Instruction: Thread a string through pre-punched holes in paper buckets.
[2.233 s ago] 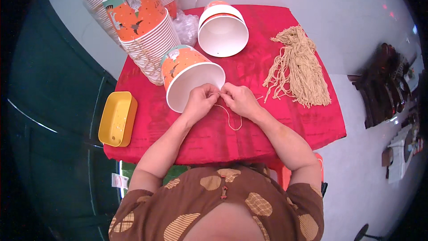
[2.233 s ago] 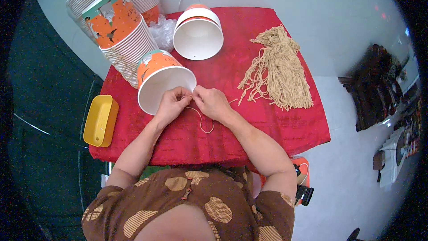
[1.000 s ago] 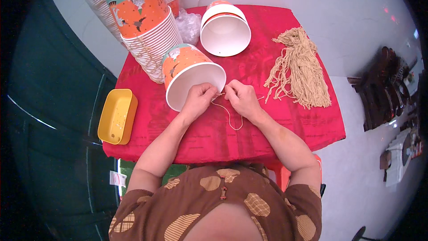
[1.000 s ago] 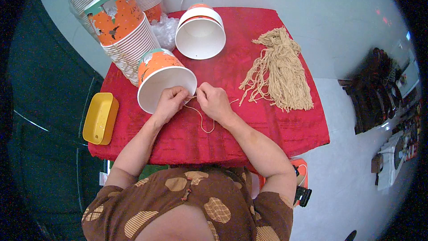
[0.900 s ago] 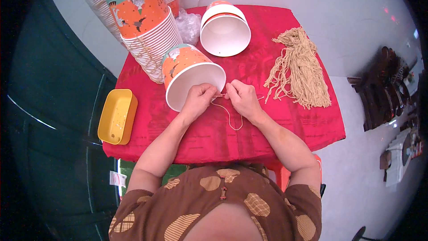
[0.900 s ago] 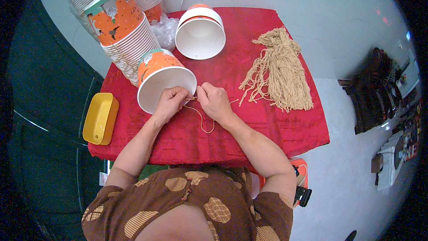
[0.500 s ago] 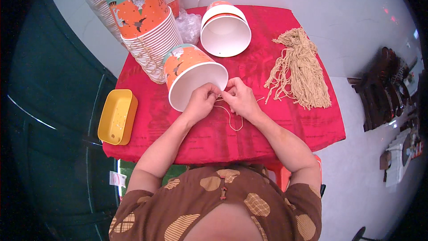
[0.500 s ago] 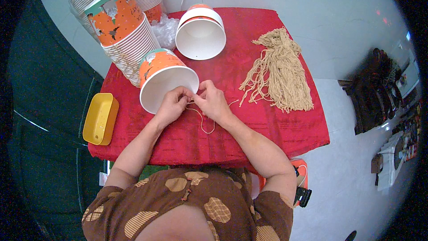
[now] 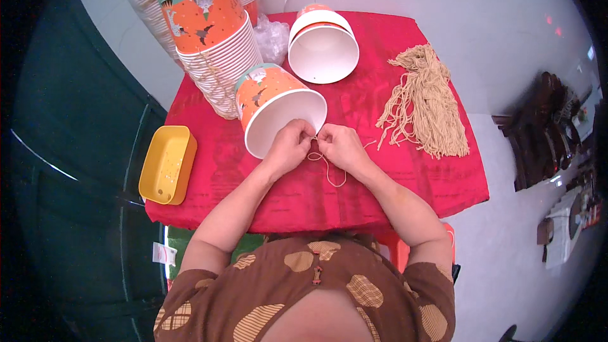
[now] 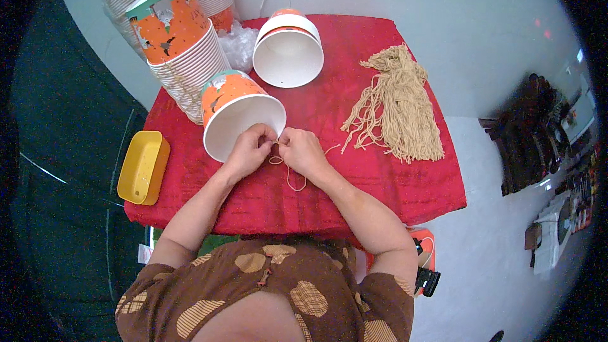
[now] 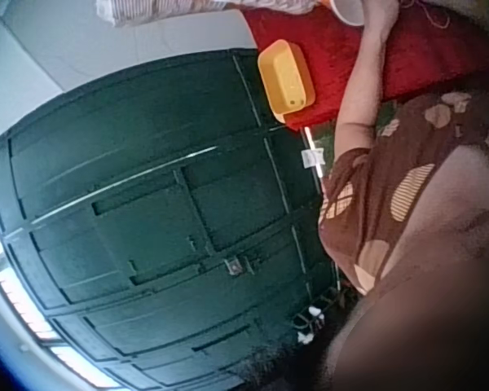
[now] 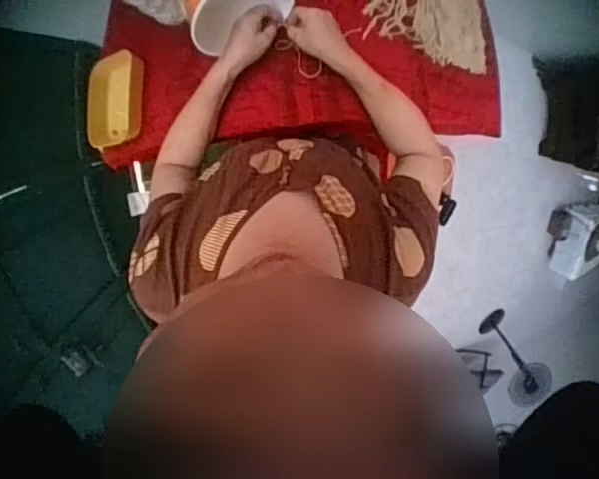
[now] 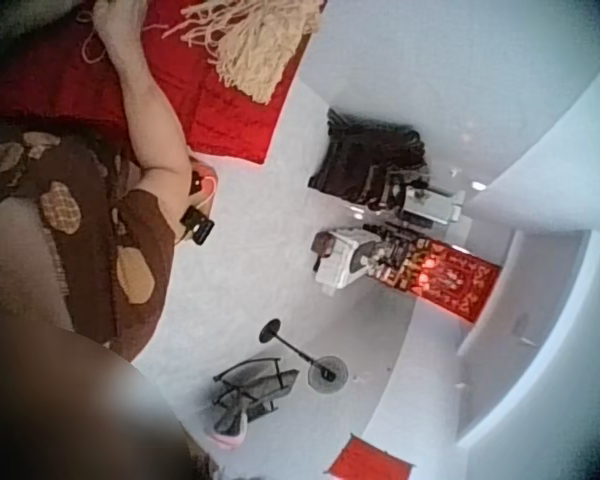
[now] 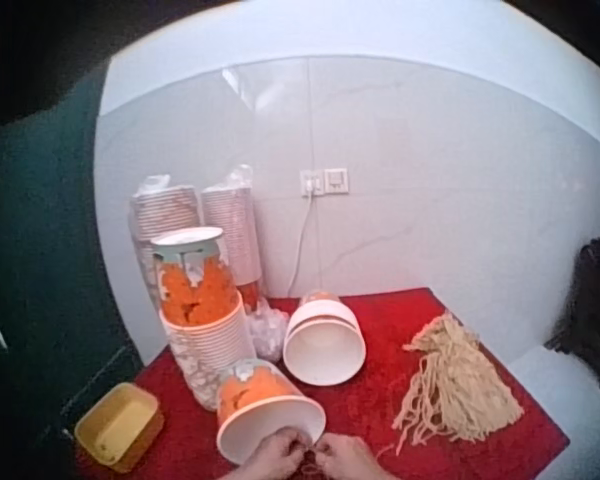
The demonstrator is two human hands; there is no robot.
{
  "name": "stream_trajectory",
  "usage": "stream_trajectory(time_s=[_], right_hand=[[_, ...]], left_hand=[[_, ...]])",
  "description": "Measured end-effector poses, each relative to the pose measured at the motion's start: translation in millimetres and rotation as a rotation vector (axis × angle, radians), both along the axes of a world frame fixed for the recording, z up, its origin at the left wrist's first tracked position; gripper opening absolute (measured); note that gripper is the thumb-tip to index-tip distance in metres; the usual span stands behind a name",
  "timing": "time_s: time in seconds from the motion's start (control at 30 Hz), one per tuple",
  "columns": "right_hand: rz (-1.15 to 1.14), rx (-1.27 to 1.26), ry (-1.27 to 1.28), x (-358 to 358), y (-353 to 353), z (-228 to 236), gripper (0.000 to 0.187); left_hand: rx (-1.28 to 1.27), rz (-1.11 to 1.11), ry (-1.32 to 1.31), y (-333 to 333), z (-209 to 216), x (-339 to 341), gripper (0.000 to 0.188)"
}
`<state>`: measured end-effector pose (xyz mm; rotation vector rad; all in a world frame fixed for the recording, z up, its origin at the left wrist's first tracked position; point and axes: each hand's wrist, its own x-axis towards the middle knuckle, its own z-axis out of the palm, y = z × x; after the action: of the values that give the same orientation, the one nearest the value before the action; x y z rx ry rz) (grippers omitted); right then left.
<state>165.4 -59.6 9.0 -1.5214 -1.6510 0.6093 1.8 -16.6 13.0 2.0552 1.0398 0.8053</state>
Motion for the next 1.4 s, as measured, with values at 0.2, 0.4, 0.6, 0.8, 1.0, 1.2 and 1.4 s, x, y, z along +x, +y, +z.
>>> stream_trajectory(time_s=[0.2,0.4,0.6,0.8,1.0,1.2,1.4], right_hand=[[0.031,0.109,0.048,4,4,-9,0.010],[0.081,-0.162,0.248,4,0,3,0.008],[0.073,-0.178,0.351,5,1,-1,0.008],[-0.003,0.065,0.084,7,1,-8,0.015],[0.055,0.077,-0.167,7,-4,-1,0.011],[0.078,0.099,-0.252,7,-6,1,0.008],[0.028,0.122,-0.193,6,-10,5,0.009]], left_hand=[[0.132,-0.027,-0.011,-8,4,4,0.013],[0.238,-0.033,0.041,-3,-3,6,0.012],[0.163,0.032,-0.029,-2,0,7,0.006],[0.124,0.037,-0.024,-1,-3,6,0.005],[0.165,0.035,-0.013,2,-5,5,0.006],[0.090,0.076,0.015,1,-1,6,0.007],[0.088,0.094,0.041,2,-3,4,0.006]])
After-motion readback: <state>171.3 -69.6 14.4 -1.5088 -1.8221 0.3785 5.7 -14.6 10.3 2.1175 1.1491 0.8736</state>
